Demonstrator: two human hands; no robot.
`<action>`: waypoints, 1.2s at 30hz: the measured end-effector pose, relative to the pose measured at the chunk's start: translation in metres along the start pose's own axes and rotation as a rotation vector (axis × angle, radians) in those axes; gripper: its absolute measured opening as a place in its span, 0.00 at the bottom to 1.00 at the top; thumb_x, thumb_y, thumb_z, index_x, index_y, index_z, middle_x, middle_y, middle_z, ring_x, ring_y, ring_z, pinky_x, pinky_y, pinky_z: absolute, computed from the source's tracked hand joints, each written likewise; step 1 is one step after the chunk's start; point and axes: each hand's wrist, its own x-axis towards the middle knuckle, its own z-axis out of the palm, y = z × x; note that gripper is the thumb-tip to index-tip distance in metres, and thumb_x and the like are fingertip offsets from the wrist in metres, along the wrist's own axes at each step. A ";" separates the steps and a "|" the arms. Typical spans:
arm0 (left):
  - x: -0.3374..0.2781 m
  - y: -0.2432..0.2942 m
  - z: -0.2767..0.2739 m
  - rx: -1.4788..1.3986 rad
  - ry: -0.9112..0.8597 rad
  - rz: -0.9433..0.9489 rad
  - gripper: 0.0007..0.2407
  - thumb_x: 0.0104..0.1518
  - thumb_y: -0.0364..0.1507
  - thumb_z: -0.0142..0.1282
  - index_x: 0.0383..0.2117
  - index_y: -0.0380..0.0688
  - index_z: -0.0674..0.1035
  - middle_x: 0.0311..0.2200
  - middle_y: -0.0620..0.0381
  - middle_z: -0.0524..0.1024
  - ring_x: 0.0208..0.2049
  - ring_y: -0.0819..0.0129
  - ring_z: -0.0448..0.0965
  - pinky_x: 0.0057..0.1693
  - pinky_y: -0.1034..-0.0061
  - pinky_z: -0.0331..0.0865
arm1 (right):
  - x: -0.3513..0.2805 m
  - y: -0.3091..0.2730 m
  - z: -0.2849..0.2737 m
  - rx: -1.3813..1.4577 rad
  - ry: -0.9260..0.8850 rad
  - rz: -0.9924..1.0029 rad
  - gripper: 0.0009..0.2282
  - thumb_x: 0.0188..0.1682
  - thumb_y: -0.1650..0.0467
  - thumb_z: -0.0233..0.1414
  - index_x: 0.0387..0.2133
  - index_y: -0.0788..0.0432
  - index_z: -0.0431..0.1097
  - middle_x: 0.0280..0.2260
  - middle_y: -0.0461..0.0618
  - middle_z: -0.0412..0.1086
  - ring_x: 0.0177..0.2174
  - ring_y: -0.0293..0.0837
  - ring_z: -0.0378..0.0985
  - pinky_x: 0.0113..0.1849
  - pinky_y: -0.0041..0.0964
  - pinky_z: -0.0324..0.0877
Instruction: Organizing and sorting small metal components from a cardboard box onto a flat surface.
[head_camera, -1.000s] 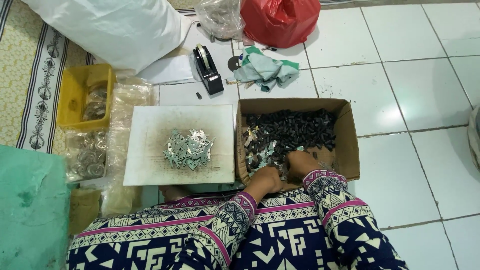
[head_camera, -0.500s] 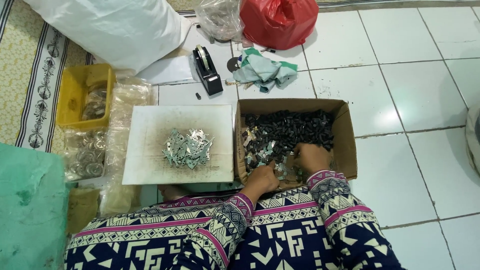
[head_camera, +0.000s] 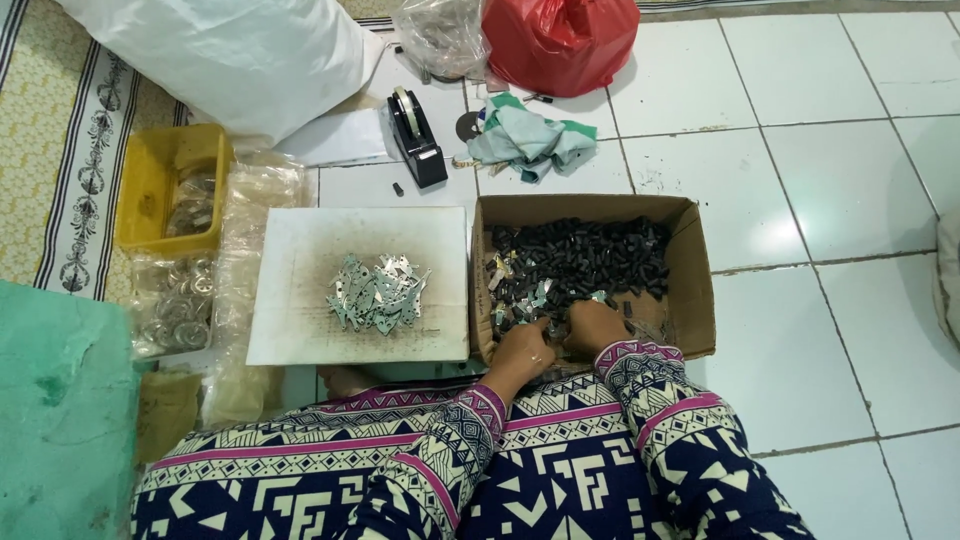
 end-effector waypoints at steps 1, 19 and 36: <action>0.000 0.000 0.001 0.000 0.002 0.003 0.25 0.55 0.26 0.44 0.63 0.34 0.69 0.53 0.31 0.75 0.57 0.39 0.74 0.59 0.54 0.73 | 0.000 0.000 -0.001 -0.002 0.003 0.000 0.09 0.35 0.67 0.64 0.25 0.62 0.80 0.27 0.62 0.78 0.36 0.62 0.83 0.38 0.50 0.78; 0.017 -0.029 0.029 -0.319 0.455 0.215 0.09 0.60 0.32 0.58 0.30 0.40 0.85 0.26 0.46 0.82 0.32 0.55 0.84 0.35 0.69 0.76 | -0.003 0.044 -0.035 0.709 -0.008 0.159 0.12 0.44 0.66 0.64 0.40 0.54 0.83 0.42 0.57 0.80 0.45 0.56 0.81 0.43 0.51 0.77; 0.025 -0.032 0.027 -0.271 0.464 0.213 0.12 0.60 0.33 0.58 0.35 0.33 0.83 0.31 0.40 0.82 0.38 0.47 0.83 0.42 0.64 0.78 | 0.010 0.038 -0.021 0.068 0.114 0.368 0.11 0.44 0.67 0.58 0.35 0.61 0.82 0.35 0.62 0.81 0.41 0.61 0.83 0.40 0.53 0.78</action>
